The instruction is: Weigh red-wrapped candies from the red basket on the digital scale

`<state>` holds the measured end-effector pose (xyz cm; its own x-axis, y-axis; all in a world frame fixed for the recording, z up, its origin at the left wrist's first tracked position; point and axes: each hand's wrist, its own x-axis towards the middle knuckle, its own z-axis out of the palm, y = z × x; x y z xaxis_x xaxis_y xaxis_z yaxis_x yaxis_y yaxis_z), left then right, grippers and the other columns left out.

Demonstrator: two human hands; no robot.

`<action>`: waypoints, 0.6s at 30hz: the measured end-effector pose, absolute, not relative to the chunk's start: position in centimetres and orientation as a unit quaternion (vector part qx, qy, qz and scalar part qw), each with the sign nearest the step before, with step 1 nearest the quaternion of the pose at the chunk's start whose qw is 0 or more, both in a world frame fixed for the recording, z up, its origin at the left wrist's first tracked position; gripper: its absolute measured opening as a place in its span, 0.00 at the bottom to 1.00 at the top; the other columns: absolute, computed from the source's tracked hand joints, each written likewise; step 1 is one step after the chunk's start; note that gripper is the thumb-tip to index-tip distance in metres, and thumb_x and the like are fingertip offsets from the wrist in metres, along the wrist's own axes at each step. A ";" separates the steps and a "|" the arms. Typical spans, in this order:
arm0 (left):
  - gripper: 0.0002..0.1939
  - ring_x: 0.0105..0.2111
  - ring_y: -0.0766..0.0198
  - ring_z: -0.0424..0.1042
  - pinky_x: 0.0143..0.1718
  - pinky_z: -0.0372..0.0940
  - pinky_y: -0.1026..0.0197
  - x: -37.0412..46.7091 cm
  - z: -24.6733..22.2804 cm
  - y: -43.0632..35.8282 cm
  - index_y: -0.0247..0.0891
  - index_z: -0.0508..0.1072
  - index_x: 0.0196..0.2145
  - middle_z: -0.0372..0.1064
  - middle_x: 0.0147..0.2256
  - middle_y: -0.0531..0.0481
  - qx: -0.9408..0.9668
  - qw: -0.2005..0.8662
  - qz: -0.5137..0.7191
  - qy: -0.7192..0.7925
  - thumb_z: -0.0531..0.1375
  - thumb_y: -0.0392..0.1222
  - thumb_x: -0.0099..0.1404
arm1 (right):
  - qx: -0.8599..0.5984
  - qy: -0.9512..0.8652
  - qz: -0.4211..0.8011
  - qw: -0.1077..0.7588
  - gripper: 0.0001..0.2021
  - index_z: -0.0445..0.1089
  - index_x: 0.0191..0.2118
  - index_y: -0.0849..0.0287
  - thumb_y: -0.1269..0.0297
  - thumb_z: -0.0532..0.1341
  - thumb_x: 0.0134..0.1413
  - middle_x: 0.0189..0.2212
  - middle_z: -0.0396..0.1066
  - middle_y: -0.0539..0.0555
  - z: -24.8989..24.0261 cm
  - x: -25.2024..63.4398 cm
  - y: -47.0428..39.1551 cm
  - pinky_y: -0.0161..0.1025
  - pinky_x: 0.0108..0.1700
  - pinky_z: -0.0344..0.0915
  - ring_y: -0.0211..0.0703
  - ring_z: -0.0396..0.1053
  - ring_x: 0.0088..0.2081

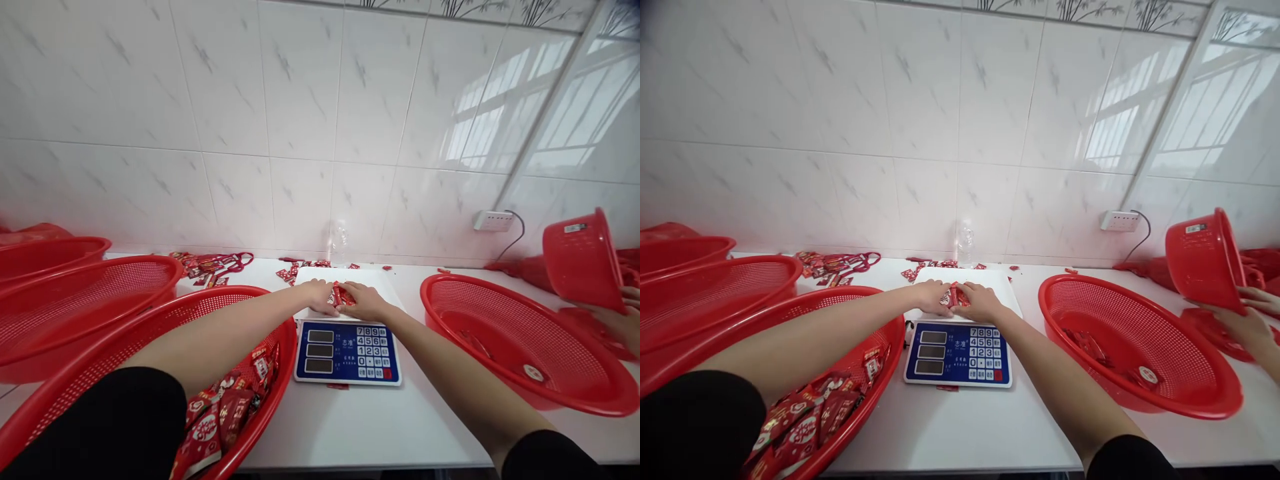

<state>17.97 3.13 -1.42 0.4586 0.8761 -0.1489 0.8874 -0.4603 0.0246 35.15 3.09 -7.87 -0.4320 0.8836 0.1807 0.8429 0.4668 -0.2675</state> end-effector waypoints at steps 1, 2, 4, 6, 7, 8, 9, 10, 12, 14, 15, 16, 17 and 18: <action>0.40 0.47 0.45 0.67 0.43 0.63 0.55 18.3 -1.5 3.5 0.36 0.65 0.48 0.67 0.48 0.36 0.848 0.062 -0.056 0.523 0.66 0.59 0.40 | -0.512 -0.842 0.055 0.159 0.36 0.52 0.62 0.51 0.40 0.54 0.49 0.60 0.56 0.58 -7.8 35.2 3.1 0.50 0.56 0.51 0.55 0.53 0.59; 0.40 0.44 0.47 0.69 0.39 0.65 0.56 18.5 -1.6 3.9 0.37 0.66 0.47 0.67 0.47 0.36 0.843 0.085 -0.053 0.528 0.67 0.58 0.38 | -0.513 -0.840 0.044 0.170 0.35 0.54 0.61 0.51 0.41 0.54 0.50 0.58 0.58 0.57 -7.7 35.2 3.2 0.49 0.55 0.52 0.55 0.56 0.57; 0.40 0.36 0.52 0.73 0.31 0.67 0.59 18.7 -1.6 4.4 0.36 0.65 0.47 0.69 0.45 0.37 0.827 0.145 -0.046 0.541 0.69 0.55 0.37 | -0.518 -0.834 0.034 0.189 0.32 0.57 0.59 0.51 0.43 0.55 0.50 0.54 0.63 0.57 -7.6 35.3 3.3 0.47 0.52 0.55 0.55 0.59 0.54; 0.40 0.29 0.56 0.73 0.25 0.66 0.61 18.9 -1.5 4.7 0.36 0.62 0.48 0.70 0.42 0.39 0.805 0.193 -0.028 0.560 0.69 0.51 0.38 | -0.521 -0.825 0.045 0.213 0.29 0.61 0.56 0.52 0.45 0.57 0.50 0.51 0.66 0.57 -7.5 35.3 3.5 0.44 0.50 0.56 0.52 0.62 0.51; 0.40 0.27 0.57 0.73 0.23 0.66 0.62 18.9 -1.5 4.8 0.37 0.61 0.48 0.71 0.40 0.40 0.793 0.213 -0.011 0.571 0.69 0.49 0.39 | -0.523 -0.816 0.064 0.237 0.27 0.64 0.54 0.53 0.46 0.58 0.49 0.48 0.68 0.56 -7.6 35.4 3.6 0.42 0.49 0.57 0.50 0.63 0.49; 0.39 0.27 0.58 0.73 0.23 0.65 0.63 19.0 -1.5 4.9 0.37 0.60 0.49 0.71 0.39 0.42 0.781 0.235 0.011 0.579 0.69 0.47 0.40 | -0.525 -0.802 0.091 0.269 0.25 0.66 0.51 0.53 0.48 0.59 0.49 0.46 0.69 0.56 -7.7 35.4 3.8 0.41 0.47 0.57 0.49 0.65 0.48; 0.37 0.27 0.59 0.73 0.23 0.65 0.64 19.1 -1.6 5.0 0.37 0.60 0.48 0.71 0.39 0.43 0.767 0.263 0.039 0.584 0.68 0.45 0.41 | -0.529 -0.784 0.119 0.302 0.21 0.69 0.48 0.54 0.50 0.59 0.49 0.43 0.71 0.54 -7.8 35.4 4.1 0.39 0.46 0.58 0.47 0.66 0.45; 0.33 0.28 0.60 0.73 0.23 0.66 0.65 19.2 -1.8 5.1 0.38 0.61 0.46 0.71 0.39 0.45 0.751 0.300 0.071 0.584 0.68 0.42 0.42 | -0.533 -0.763 0.147 0.335 0.18 0.70 0.44 0.54 0.51 0.59 0.49 0.40 0.72 0.53 -7.9 35.4 4.4 0.38 0.44 0.58 0.45 0.67 0.43; 0.26 0.30 0.62 0.72 0.26 0.67 0.66 19.6 -2.3 5.3 0.38 0.63 0.42 0.71 0.36 0.48 0.712 0.385 0.138 0.571 0.66 0.36 0.43 | -0.542 -0.723 0.187 0.386 0.14 0.72 0.37 0.55 0.52 0.57 0.52 0.35 0.73 0.52 -8.2 35.3 5.0 0.37 0.41 0.59 0.43 0.68 0.39; 0.21 0.30 0.64 0.72 0.28 0.68 0.66 20.2 -2.9 5.4 0.38 0.65 0.38 0.71 0.31 0.51 0.673 0.462 0.189 0.546 0.65 0.32 0.44 | -0.549 -0.697 0.207 0.412 0.15 0.72 0.31 0.56 0.51 0.54 0.53 0.30 0.73 0.51 -8.5 35.1 5.7 0.36 0.37 0.59 0.41 0.68 0.34; 0.19 0.30 0.64 0.72 0.29 0.68 0.65 20.5 -3.2 5.4 0.37 0.65 0.36 0.70 0.28 0.52 0.662 0.490 0.204 0.530 0.64 0.31 0.45 | -0.551 -0.683 0.219 0.426 0.16 0.71 0.28 0.57 0.51 0.53 0.53 0.27 0.72 0.51 -8.6 35.0 5.9 0.35 0.34 0.59 0.40 0.67 0.31; 0.18 0.28 0.64 0.72 0.29 0.68 0.64 20.8 -3.3 5.3 0.37 0.66 0.35 0.70 0.26 0.52 0.655 0.510 0.214 0.514 0.64 0.31 0.45 | -0.552 -0.669 0.233 0.440 0.17 0.70 0.25 0.57 0.49 0.54 0.51 0.24 0.71 0.50 -8.6 34.9 6.2 0.35 0.32 0.58 0.39 0.66 0.28; 0.16 0.27 0.65 0.72 0.29 0.68 0.64 21.1 -3.4 5.2 0.36 0.66 0.34 0.69 0.24 0.53 0.650 0.524 0.224 0.502 0.65 0.31 0.46 | -0.553 -0.653 0.247 0.454 0.19 0.68 0.23 0.58 0.48 0.54 0.50 0.22 0.69 0.49 -8.7 34.8 6.3 0.34 0.30 0.57 0.38 0.65 0.26; 0.16 0.26 0.65 0.71 0.29 0.68 0.64 21.3 -3.5 5.1 0.36 0.67 0.33 0.68 0.23 0.54 0.644 0.534 0.235 0.495 0.65 0.32 0.46 | -0.553 -0.636 0.261 0.470 0.19 0.66 0.21 0.58 0.47 0.54 0.49 0.19 0.68 0.49 -8.7 34.8 6.5 0.34 0.28 0.57 0.38 0.63 0.24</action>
